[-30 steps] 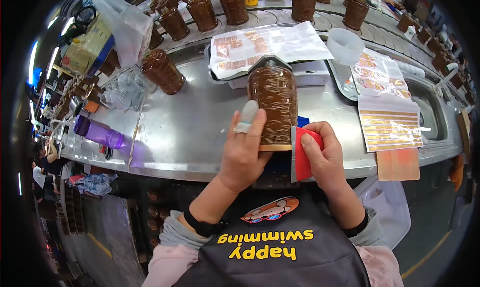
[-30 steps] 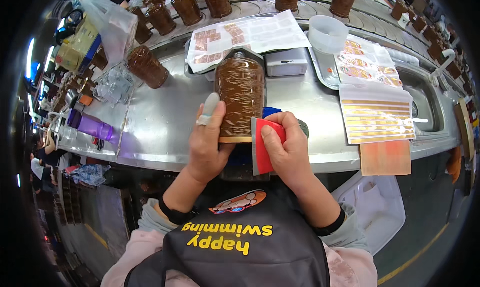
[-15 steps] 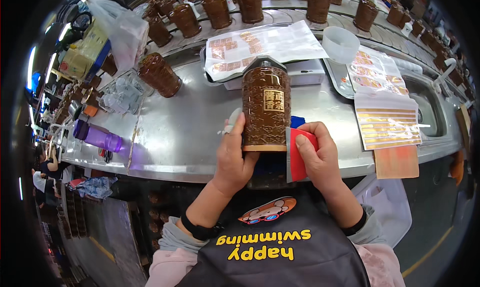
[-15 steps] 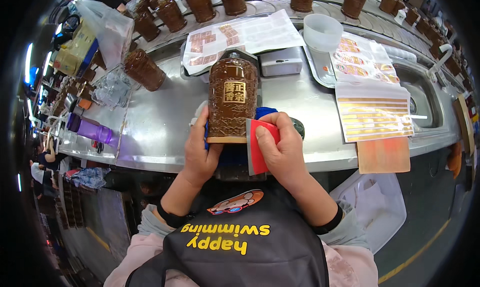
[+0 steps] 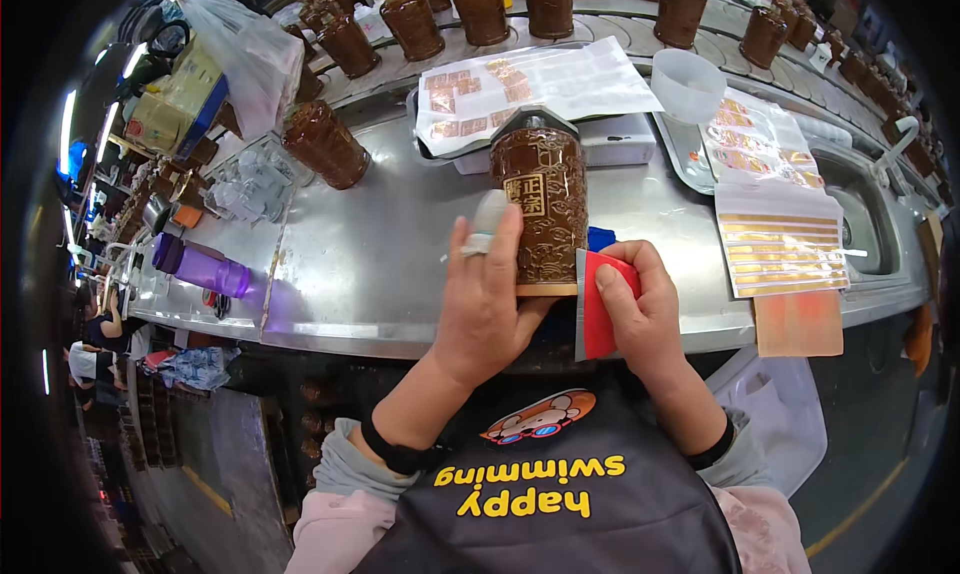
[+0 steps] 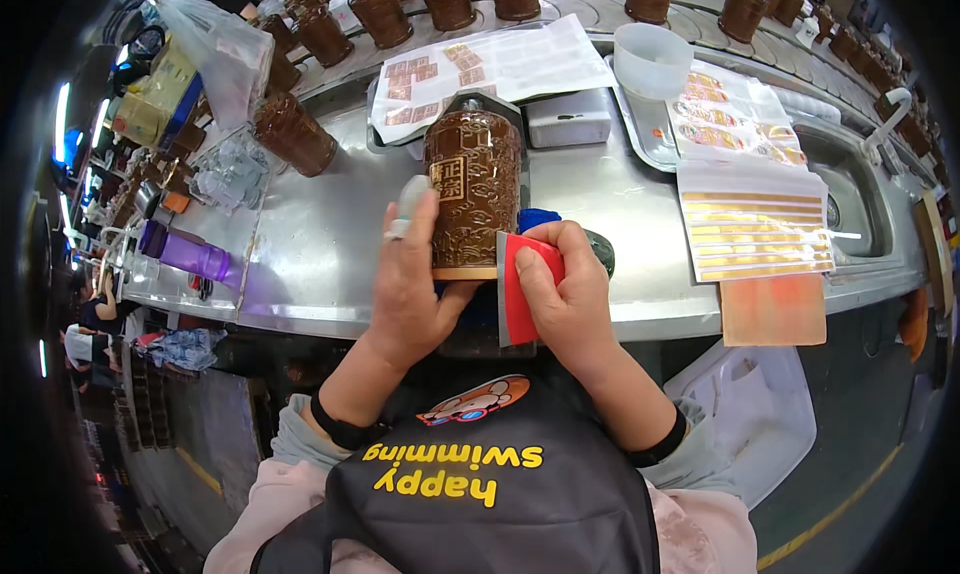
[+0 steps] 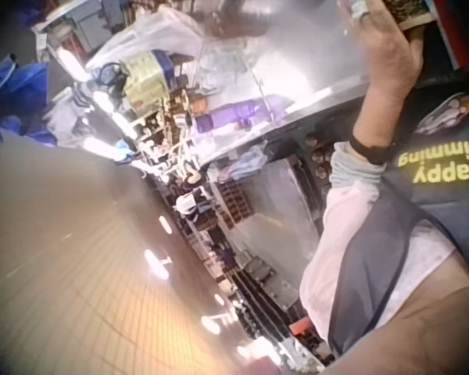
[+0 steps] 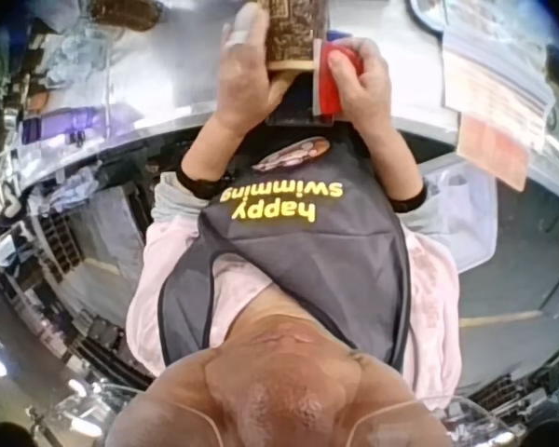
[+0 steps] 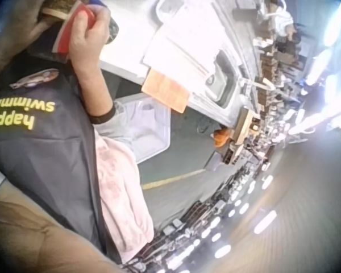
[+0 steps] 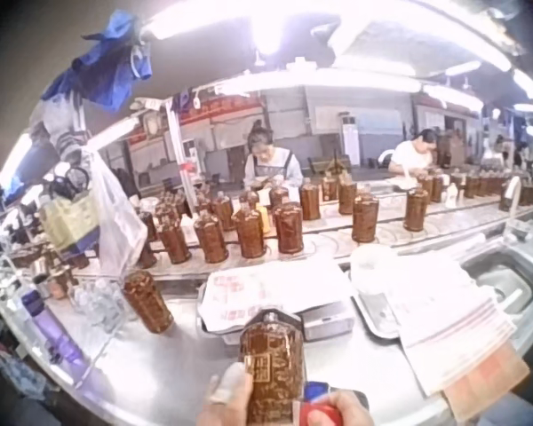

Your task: Apply decorative labels and gold trim to dark brown glass bottles at a factory workstation.

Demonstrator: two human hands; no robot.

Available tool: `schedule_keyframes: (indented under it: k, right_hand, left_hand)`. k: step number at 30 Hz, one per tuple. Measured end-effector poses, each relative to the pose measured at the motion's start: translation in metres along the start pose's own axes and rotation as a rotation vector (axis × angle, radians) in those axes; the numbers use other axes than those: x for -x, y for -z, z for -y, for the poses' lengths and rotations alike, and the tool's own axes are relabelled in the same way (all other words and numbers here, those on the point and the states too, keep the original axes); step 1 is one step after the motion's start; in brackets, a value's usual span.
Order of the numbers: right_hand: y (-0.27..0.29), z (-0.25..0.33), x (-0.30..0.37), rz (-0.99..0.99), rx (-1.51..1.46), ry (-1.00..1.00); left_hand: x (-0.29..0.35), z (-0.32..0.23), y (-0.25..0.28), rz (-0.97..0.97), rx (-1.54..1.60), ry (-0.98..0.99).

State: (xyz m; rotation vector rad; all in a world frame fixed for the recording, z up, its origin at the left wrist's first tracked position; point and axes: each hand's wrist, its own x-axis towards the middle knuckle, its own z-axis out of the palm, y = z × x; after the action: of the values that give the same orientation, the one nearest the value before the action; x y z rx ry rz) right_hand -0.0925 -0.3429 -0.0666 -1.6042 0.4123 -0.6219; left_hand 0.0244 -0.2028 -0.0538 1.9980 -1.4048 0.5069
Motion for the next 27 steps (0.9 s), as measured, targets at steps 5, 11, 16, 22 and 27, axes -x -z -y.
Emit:
schedule_keyframes:
  k: [5, 11, 16, 22, 27]
  right_hand:
    - [-0.004, 0.000, -0.001, 0.000, 0.057, 0.078]
    - [0.001, -0.003, 0.002, 0.001, -0.024, -0.015]
    - [-0.003, -0.002, 0.000, 0.009, 0.015, 0.047]
    - [0.003, -0.002, 0.000, 0.040, -0.060, -0.054]
    - [0.011, -0.010, -0.002, 0.034, 0.001, -0.055]
  left_hand:
    - [0.026, 0.018, -0.011, -0.024, 0.166, 0.180]
    - [0.006, 0.004, 0.000, 0.062, 0.035, 0.055]
    - [0.026, 0.020, -0.011, -0.030, 0.262, 0.231]
    - [0.008, 0.005, -0.003, 0.051, 0.063, 0.119]
    - [0.026, 0.023, -0.014, -0.019, 0.150, 0.147]
